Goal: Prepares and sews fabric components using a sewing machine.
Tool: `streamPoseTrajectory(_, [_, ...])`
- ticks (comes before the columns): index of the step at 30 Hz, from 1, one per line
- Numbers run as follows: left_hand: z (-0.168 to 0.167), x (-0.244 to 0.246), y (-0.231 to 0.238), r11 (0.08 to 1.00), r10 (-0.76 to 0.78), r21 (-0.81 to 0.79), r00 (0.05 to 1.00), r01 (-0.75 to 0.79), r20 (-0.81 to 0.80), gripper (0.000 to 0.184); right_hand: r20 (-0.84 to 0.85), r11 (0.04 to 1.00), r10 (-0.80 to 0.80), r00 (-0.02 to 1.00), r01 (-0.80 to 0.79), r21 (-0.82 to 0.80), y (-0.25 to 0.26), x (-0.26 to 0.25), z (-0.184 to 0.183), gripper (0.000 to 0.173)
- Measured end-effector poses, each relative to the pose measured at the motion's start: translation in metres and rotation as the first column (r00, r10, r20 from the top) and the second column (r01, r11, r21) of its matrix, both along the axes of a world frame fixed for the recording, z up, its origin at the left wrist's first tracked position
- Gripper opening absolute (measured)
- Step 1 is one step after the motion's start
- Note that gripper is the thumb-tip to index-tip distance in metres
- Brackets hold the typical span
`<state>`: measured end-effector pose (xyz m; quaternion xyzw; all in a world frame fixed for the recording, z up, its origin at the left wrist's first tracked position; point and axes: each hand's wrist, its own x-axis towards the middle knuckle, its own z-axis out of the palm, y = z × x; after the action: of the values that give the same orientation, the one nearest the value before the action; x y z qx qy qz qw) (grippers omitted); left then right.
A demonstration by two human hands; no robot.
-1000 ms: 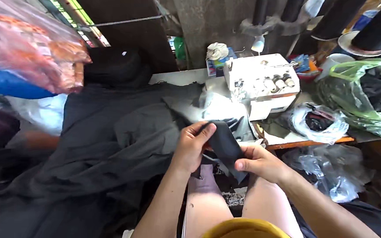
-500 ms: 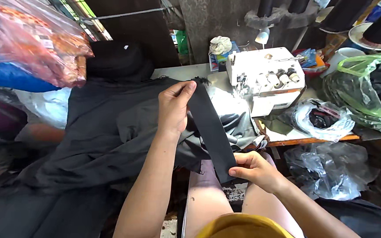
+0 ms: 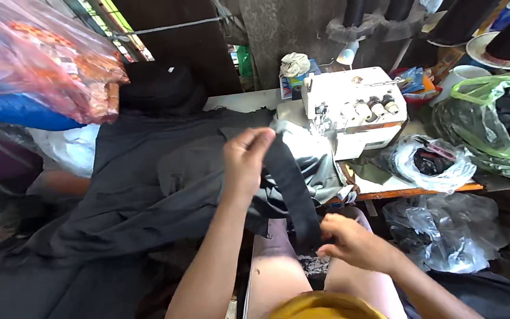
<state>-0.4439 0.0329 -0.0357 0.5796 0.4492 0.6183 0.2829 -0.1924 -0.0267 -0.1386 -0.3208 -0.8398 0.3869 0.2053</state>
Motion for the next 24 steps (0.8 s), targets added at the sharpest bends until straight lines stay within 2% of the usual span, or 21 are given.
streamPoseTrajectory(2, [-0.012,0.019,-0.013,0.988,-0.139,-0.054,0.980,0.148,0.139,0.012,-0.141,0.984,-0.115,0.983,0.132,0.121,0.017,0.002,0.021,0.058])
streamPoseTrajectory(3, [-0.016,0.024,-0.018,0.979,-0.177,-0.069,0.968,0.192,0.176,0.013,-0.215,0.964,-0.180,0.960,0.215,0.157,0.024,-0.001,0.032,0.062])
streamPoseTrajectory(5, [-0.019,0.028,-0.024,0.967,-0.227,-0.080,0.959,0.243,0.168,0.013,-0.337,0.924,-0.276,0.900,0.346,0.166,0.032,-0.012,0.051,0.056])
streamPoseTrajectory(8, [-0.017,0.027,-0.027,0.957,-0.280,-0.046,0.951,0.288,0.130,0.011,-0.430,0.926,-0.226,0.874,0.329,0.183,0.035,-0.027,0.060,0.039])
streamPoseTrajectory(10, [-0.014,0.025,-0.027,0.954,-0.294,-0.027,0.949,0.299,0.116,0.011,-0.528,0.958,-0.154,0.835,0.257,0.127,0.035,-0.035,0.060,0.021])
streamPoseTrajectory(12, [-0.013,0.020,-0.027,0.941,-0.327,-0.038,0.934,0.335,0.147,0.015,-0.641,0.980,-0.156,0.752,0.197,-0.007,0.032,-0.041,0.062,0.013])
streamPoseTrajectory(15, [-0.020,0.011,-0.031,0.857,-0.435,-0.149,0.847,0.494,0.306,0.045,-0.728,0.955,-0.296,0.618,0.167,-0.247,0.030,-0.043,0.067,0.009])
streamPoseTrajectory(17, [-0.031,0.011,-0.039,0.786,-0.470,-0.207,0.781,0.582,0.413,0.060,-0.726,0.941,-0.337,0.600,0.184,-0.284,0.032,-0.040,0.067,0.008])
streamPoseTrajectory(18, [-0.035,0.014,-0.044,0.762,-0.462,-0.229,0.756,0.606,0.464,0.060,-0.716,0.936,-0.350,0.604,0.198,-0.291,0.033,-0.039,0.068,0.009])
streamPoseTrajectory(20, [-0.040,0.022,-0.052,0.735,-0.434,-0.248,0.719,0.631,0.543,0.053,-0.686,0.924,-0.379,0.621,0.206,-0.323,0.033,-0.038,0.069,0.012])
streamPoseTrajectory(22, [-0.042,0.029,-0.057,0.768,-0.352,-0.253,0.719,0.588,0.599,0.019,-0.652,0.921,-0.378,0.658,0.192,-0.340,0.033,-0.037,0.070,0.019])
streamPoseTrajectory(23, [-0.041,0.033,-0.057,0.800,-0.301,-0.262,0.739,0.540,0.603,0.010,-0.632,0.925,-0.362,0.685,0.181,-0.334,0.034,-0.036,0.069,0.020])
streamPoseTrajectory(24, [-0.041,0.034,-0.057,0.825,-0.266,-0.265,0.757,0.499,0.597,0.013,-0.609,0.933,-0.342,0.715,0.182,-0.310,0.036,-0.035,0.068,0.019])
